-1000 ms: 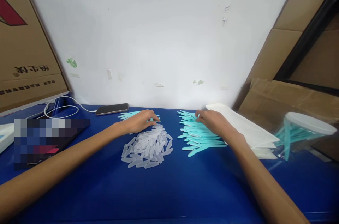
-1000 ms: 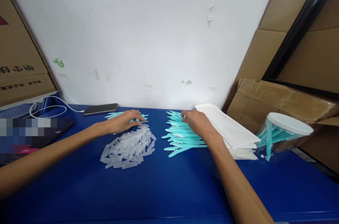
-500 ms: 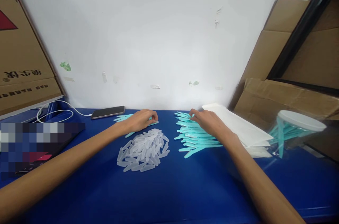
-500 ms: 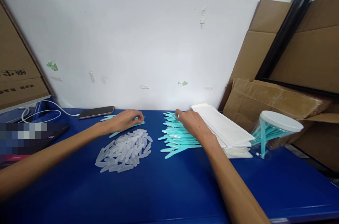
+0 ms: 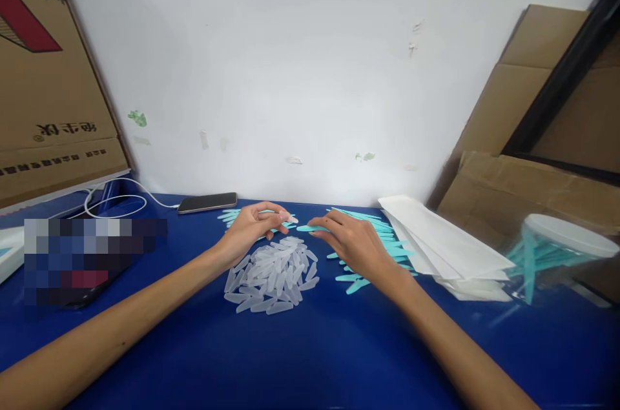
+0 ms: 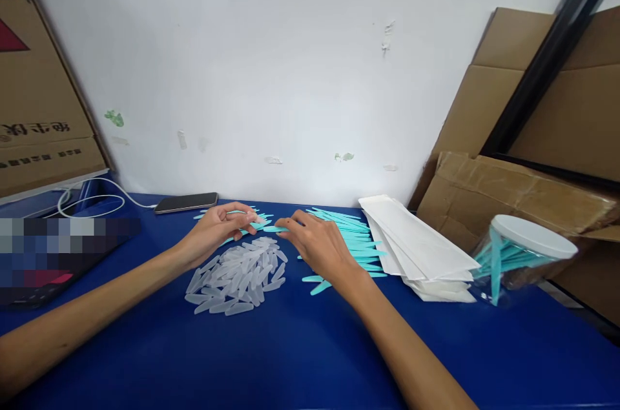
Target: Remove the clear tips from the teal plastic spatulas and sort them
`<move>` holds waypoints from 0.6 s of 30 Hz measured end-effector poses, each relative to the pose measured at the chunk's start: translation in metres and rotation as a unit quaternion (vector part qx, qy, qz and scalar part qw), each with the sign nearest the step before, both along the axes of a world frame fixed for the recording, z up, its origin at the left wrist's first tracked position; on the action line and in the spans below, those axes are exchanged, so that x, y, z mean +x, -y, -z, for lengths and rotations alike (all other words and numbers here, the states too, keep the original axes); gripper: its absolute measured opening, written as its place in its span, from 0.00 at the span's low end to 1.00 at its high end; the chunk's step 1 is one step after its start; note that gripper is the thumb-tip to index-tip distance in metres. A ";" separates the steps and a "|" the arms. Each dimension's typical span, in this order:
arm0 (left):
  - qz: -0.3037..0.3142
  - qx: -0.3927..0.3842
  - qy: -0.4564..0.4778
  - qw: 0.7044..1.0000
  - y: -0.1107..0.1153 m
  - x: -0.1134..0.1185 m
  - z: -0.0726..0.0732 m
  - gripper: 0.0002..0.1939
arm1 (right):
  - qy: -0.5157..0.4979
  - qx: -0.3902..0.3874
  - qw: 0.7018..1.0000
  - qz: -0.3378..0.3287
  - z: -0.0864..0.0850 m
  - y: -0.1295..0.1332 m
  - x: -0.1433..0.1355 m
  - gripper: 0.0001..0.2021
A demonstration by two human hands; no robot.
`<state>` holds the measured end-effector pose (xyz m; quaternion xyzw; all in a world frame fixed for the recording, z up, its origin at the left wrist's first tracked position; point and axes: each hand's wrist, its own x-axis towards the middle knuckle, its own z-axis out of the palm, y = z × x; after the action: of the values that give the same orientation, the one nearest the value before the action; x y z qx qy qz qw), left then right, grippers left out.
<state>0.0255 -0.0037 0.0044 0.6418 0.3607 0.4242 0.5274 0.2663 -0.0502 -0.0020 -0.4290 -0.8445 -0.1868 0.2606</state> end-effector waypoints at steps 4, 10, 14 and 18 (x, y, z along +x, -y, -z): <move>0.011 -0.016 0.006 1.000 0.006 0.004 0.000 0.17 | -0.023 0.003 1.000 -0.006 0.004 0.000 -0.005 0.13; 0.022 0.001 -0.030 0.999 0.010 0.005 0.001 0.17 | -0.056 0.007 0.998 -0.017 0.008 -0.001 -0.006 0.12; 0.020 0.009 -0.040 0.999 0.009 0.004 0.001 0.17 | -0.061 -0.010 0.998 -0.018 0.005 0.002 -0.005 0.13; 0.024 0.034 -0.058 0.997 0.009 0.004 0.000 0.15 | -0.061 -0.024 0.998 -0.007 0.001 0.003 -0.004 0.15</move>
<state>0.0292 -0.0127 0.0045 0.6912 0.3601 0.3855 0.4940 0.2628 -0.0535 -0.0032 -0.4396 -0.8343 -0.1385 0.3027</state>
